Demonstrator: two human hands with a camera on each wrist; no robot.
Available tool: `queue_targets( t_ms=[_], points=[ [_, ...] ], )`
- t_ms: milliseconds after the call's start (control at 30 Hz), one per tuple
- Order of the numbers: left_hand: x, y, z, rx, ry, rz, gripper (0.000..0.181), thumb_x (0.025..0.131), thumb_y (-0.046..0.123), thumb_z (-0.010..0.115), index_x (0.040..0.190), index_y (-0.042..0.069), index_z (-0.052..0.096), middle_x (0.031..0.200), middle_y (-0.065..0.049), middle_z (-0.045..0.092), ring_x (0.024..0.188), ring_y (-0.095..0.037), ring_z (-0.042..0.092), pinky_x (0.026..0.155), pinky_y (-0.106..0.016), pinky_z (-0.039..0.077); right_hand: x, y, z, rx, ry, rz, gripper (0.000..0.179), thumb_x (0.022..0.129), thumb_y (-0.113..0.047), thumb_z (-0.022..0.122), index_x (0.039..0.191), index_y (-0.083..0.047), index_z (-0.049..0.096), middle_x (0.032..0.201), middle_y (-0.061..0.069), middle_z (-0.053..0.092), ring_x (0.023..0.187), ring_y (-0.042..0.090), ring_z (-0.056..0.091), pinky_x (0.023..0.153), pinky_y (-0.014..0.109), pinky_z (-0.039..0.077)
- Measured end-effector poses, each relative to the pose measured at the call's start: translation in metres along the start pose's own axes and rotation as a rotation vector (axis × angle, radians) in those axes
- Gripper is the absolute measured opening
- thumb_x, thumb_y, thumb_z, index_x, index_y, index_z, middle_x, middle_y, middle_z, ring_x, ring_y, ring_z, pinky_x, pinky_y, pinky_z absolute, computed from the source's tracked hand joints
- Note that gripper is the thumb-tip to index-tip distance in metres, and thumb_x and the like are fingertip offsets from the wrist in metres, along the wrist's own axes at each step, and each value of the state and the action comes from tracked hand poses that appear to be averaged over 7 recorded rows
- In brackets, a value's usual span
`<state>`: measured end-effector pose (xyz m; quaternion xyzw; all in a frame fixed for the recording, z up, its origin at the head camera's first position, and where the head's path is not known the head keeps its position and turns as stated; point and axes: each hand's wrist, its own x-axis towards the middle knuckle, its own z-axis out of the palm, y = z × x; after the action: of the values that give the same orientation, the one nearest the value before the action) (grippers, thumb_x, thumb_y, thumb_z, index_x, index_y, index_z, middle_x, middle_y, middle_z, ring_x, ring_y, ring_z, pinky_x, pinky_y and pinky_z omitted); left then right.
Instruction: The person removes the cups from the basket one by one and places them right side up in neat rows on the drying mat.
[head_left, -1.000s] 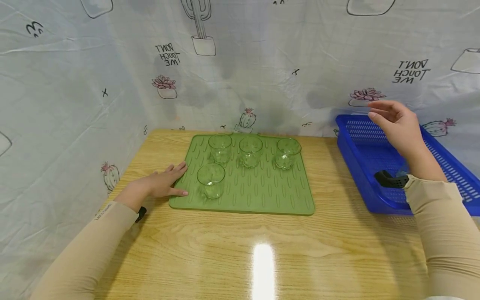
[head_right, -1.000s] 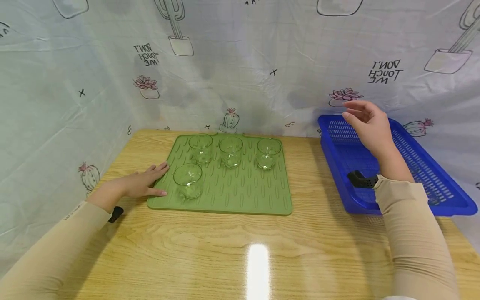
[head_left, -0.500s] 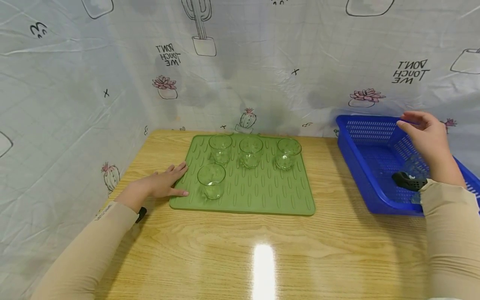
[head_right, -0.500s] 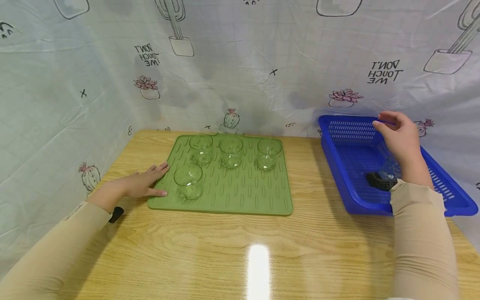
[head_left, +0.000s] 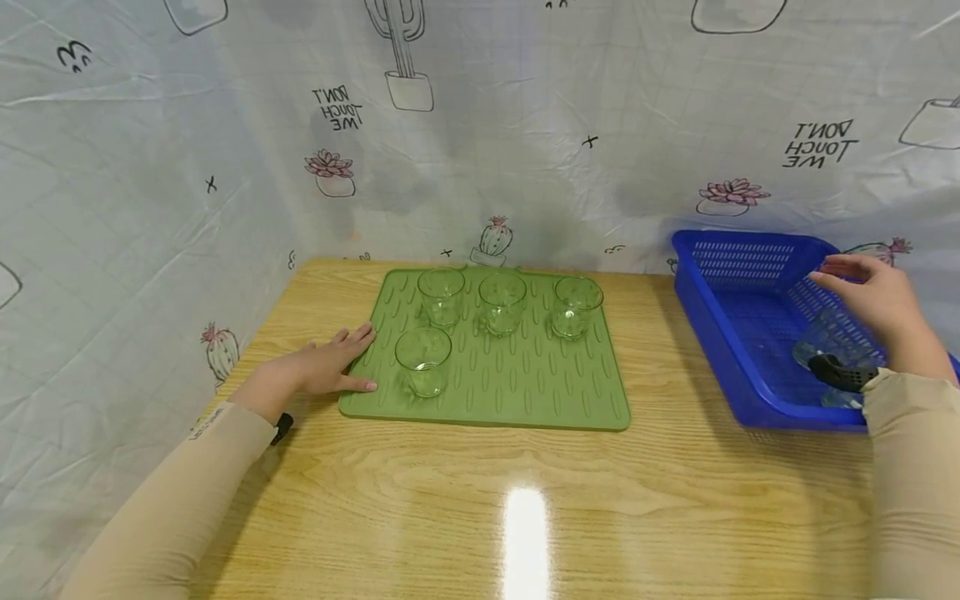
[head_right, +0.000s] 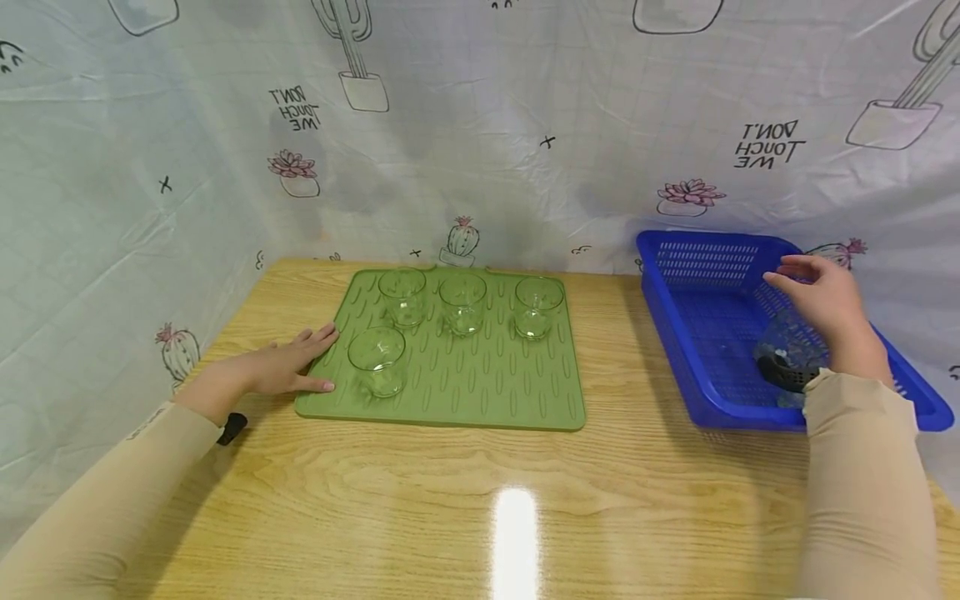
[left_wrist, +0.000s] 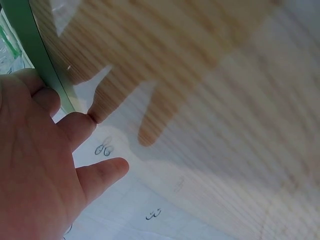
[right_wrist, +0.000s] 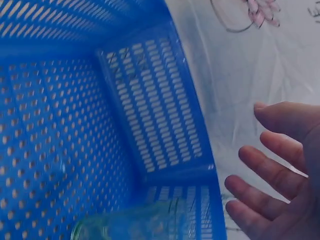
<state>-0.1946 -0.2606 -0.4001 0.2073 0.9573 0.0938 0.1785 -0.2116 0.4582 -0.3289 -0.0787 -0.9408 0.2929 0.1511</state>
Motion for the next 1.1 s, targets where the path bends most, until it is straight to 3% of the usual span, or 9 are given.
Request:
queue_targets(
  t_ms=[67, 167, 233, 367, 600, 700, 833, 1000, 1100],
  points=[
    [0.0, -0.001, 0.0, 0.003, -0.002, 0.001, 0.104, 0.097, 0.064, 0.057, 0.164, 0.001, 0.007, 0.17, -0.02, -0.006, 0.151, -0.051, 0.0, 0.109, -0.082, 0.007, -0.001, 0.006, -0.002, -0.022, -0.04, -0.006, 0.076, 0.107, -0.049, 0.045, 0.155, 0.008, 0.034, 0.146, 0.035, 0.046, 0.126, 0.057, 0.041, 0.102, 0.072, 0.035],
    [0.0, -0.001, 0.0, 0.004, 0.002, 0.006, 0.104, 0.097, 0.063, 0.058, 0.164, 0.0, 0.008, 0.17, -0.021, -0.005, 0.151, -0.052, 0.001, 0.108, -0.082, 0.007, -0.002, 0.012, -0.004, -0.084, -0.091, 0.009, 0.077, 0.107, -0.047, 0.045, 0.155, 0.012, 0.03, 0.146, 0.039, 0.042, 0.124, 0.059, 0.04, 0.099, 0.074, 0.035],
    [0.001, -0.001, 0.0, 0.006, 0.001, 0.006, 0.104, 0.097, 0.064, 0.057, 0.164, 0.001, 0.008, 0.17, -0.02, -0.005, 0.151, -0.051, 0.001, 0.109, -0.081, 0.007, -0.003, 0.016, -0.006, -0.083, -0.127, -0.021, 0.077, 0.108, -0.042, 0.046, 0.151, 0.019, 0.026, 0.142, 0.05, 0.032, 0.123, 0.067, 0.033, 0.099, 0.077, 0.031],
    [0.0, 0.0, -0.001, 0.005, 0.002, 0.006, 0.104, 0.097, 0.064, 0.057, 0.164, 0.001, 0.009, 0.17, -0.02, -0.004, 0.151, -0.051, 0.001, 0.109, -0.081, 0.007, 0.004, 0.032, -0.003, -0.129, -0.157, -0.005, 0.088, 0.105, -0.05, 0.049, 0.153, 0.017, 0.021, 0.143, 0.05, 0.031, 0.123, 0.068, 0.033, 0.094, 0.078, 0.035],
    [0.0, 0.001, -0.003, 0.007, 0.012, 0.006, 0.102, 0.098, 0.061, 0.058, 0.164, 0.001, 0.009, 0.17, -0.02, -0.004, 0.151, -0.051, 0.001, 0.109, -0.081, 0.006, 0.038, 0.089, 0.005, -0.188, -0.202, 0.007, 0.106, 0.098, -0.061, 0.058, 0.155, 0.017, 0.014, 0.143, 0.052, 0.027, 0.123, 0.07, 0.031, 0.097, 0.081, 0.03],
    [0.001, 0.001, -0.003, 0.013, 0.011, 0.006, 0.102, 0.098, 0.061, 0.057, 0.164, 0.001, 0.009, 0.17, -0.02, -0.004, 0.151, -0.051, 0.001, 0.109, -0.081, 0.006, 0.044, 0.103, 0.005, -0.196, -0.221, 0.016, 0.11, 0.096, -0.062, 0.062, 0.156, 0.015, 0.01, 0.145, 0.051, 0.026, 0.123, 0.071, 0.029, 0.096, 0.082, 0.029],
    [0.004, -0.001, -0.001, 0.013, 0.007, 0.008, 0.102, 0.098, 0.062, 0.056, 0.164, 0.001, 0.008, 0.17, -0.02, -0.005, 0.151, -0.051, 0.0, 0.109, -0.081, 0.005, 0.034, 0.093, 0.002, -0.199, -0.246, 0.013, 0.111, 0.096, -0.06, 0.063, 0.156, 0.015, 0.008, 0.144, 0.052, 0.024, 0.123, 0.071, 0.028, 0.096, 0.081, 0.03],
    [0.006, -0.002, -0.001, 0.011, 0.006, 0.007, 0.103, 0.098, 0.064, 0.056, 0.165, 0.002, 0.007, 0.17, -0.019, -0.006, 0.152, -0.05, 0.0, 0.109, -0.081, 0.005, 0.007, 0.056, -0.008, -0.209, -0.294, 0.007, 0.108, 0.098, -0.056, 0.062, 0.152, 0.021, 0.008, 0.143, 0.053, 0.021, 0.121, 0.072, 0.028, 0.099, 0.08, 0.03],
    [0.005, -0.002, -0.001, 0.005, 0.002, 0.006, 0.103, 0.098, 0.064, 0.056, 0.165, 0.002, 0.008, 0.17, -0.019, -0.006, 0.152, -0.05, 0.0, 0.108, -0.082, 0.006, 0.002, 0.051, -0.009, -0.224, -0.308, 0.005, 0.108, 0.097, -0.056, 0.064, 0.15, 0.022, 0.011, 0.143, 0.053, 0.021, 0.12, 0.072, 0.029, 0.099, 0.079, 0.03]
  ],
)
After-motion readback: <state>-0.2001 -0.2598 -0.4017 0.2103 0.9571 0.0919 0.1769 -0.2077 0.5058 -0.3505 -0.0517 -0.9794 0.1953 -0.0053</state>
